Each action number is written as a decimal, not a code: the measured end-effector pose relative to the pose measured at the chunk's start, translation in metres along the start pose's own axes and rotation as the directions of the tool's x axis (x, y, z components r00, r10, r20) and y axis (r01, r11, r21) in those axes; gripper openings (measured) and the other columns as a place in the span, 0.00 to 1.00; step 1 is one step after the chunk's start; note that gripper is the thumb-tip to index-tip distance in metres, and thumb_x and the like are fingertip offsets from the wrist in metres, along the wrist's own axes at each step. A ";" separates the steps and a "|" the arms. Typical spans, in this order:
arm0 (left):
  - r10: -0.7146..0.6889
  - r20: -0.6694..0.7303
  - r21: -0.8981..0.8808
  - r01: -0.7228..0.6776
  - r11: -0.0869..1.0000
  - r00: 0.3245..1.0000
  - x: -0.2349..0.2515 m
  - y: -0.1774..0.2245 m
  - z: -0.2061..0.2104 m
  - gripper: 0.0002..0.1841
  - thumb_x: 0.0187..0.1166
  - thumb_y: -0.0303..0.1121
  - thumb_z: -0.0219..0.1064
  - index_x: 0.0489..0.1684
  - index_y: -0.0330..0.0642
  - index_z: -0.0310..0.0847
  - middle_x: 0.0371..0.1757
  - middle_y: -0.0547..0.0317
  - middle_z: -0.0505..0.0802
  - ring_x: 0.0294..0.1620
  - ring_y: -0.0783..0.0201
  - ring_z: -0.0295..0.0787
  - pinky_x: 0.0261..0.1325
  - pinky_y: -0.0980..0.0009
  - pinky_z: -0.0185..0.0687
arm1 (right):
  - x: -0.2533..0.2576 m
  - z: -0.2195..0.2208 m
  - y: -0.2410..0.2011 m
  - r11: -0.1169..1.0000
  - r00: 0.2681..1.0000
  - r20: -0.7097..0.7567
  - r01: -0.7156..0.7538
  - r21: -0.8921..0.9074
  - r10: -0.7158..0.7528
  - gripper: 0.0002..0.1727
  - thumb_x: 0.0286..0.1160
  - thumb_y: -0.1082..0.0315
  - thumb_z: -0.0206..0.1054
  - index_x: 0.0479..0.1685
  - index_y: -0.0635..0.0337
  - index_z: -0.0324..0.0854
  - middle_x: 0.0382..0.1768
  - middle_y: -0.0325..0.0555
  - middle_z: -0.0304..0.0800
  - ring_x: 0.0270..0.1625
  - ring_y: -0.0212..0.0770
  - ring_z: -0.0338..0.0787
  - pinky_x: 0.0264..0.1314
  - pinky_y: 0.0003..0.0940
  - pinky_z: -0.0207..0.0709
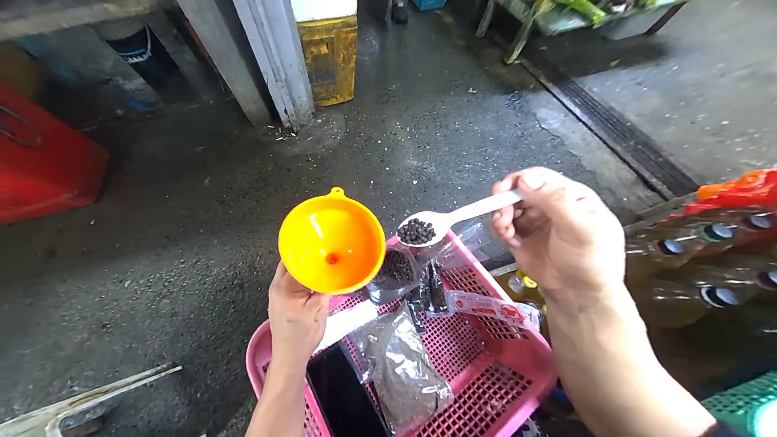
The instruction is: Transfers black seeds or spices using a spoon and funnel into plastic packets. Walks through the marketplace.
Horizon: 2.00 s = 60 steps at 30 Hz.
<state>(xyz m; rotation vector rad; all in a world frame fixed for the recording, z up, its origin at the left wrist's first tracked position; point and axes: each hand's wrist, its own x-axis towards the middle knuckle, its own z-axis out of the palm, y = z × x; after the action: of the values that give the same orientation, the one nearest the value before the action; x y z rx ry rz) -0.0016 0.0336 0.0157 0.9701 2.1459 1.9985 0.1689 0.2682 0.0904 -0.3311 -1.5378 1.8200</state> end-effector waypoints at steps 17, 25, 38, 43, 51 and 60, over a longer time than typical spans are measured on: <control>0.174 0.147 -0.113 -0.158 0.981 0.974 -0.003 0.003 0.000 0.09 0.72 0.38 0.76 0.47 0.56 0.89 0.56 0.75 0.88 0.61 0.86 0.83 0.65 0.84 0.81 | 0.001 0.033 0.003 0.960 0.957 0.224 0.224 -0.171 -0.183 0.13 0.90 0.60 0.59 0.49 0.53 0.89 0.31 0.37 0.93 0.26 0.26 0.88 0.29 0.18 0.83; 0.166 0.134 -0.080 -0.156 0.984 0.977 -0.003 0.005 -0.001 0.10 0.71 0.36 0.75 0.48 0.52 0.90 0.55 0.73 0.88 0.61 0.85 0.83 0.64 0.85 0.82 | -0.001 0.035 0.003 0.950 0.949 0.237 0.255 -0.180 -0.209 0.12 0.90 0.60 0.59 0.50 0.52 0.89 0.32 0.36 0.93 0.29 0.26 0.90 0.33 0.19 0.85; 0.159 0.134 -0.059 -0.152 0.987 0.978 -0.002 0.007 0.002 0.10 0.70 0.34 0.75 0.47 0.48 0.91 0.53 0.72 0.88 0.60 0.86 0.83 0.64 0.86 0.82 | -0.001 0.029 0.005 0.961 0.959 0.219 0.220 -0.166 -0.182 0.13 0.90 0.59 0.59 0.49 0.51 0.89 0.31 0.36 0.94 0.29 0.26 0.89 0.33 0.18 0.84; 0.156 0.124 -0.066 -0.148 0.987 0.980 -0.002 0.007 0.003 0.10 0.69 0.35 0.76 0.46 0.49 0.91 0.54 0.73 0.89 0.60 0.86 0.84 0.64 0.86 0.82 | 0.000 0.028 0.004 0.970 0.964 0.205 0.198 -0.142 -0.167 0.13 0.90 0.60 0.59 0.50 0.52 0.89 0.30 0.37 0.93 0.28 0.25 0.89 0.32 0.17 0.83; 0.170 0.133 -0.049 -0.164 0.985 0.976 0.000 0.007 0.004 0.09 0.70 0.35 0.75 0.46 0.50 0.90 0.53 0.75 0.89 0.60 0.87 0.83 0.65 0.86 0.80 | 0.001 0.028 0.004 0.974 0.969 0.192 0.184 -0.133 -0.157 0.14 0.90 0.59 0.58 0.49 0.52 0.89 0.30 0.38 0.93 0.27 0.25 0.88 0.32 0.17 0.82; 0.163 0.112 -0.026 -0.161 0.987 0.980 0.000 0.007 0.005 0.10 0.70 0.41 0.75 0.46 0.55 0.91 0.53 0.77 0.90 0.58 0.88 0.84 0.62 0.88 0.81 | 0.000 0.029 0.007 0.968 0.952 0.214 0.239 -0.078 -0.218 0.14 0.91 0.62 0.58 0.50 0.58 0.88 0.35 0.37 0.94 0.33 0.25 0.90 0.38 0.20 0.86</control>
<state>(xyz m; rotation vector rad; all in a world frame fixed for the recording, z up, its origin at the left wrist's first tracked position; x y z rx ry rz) 0.0038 0.0374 0.0215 1.2621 2.0476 1.9711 0.1485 0.2458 0.0909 -0.0099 -1.7374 1.6354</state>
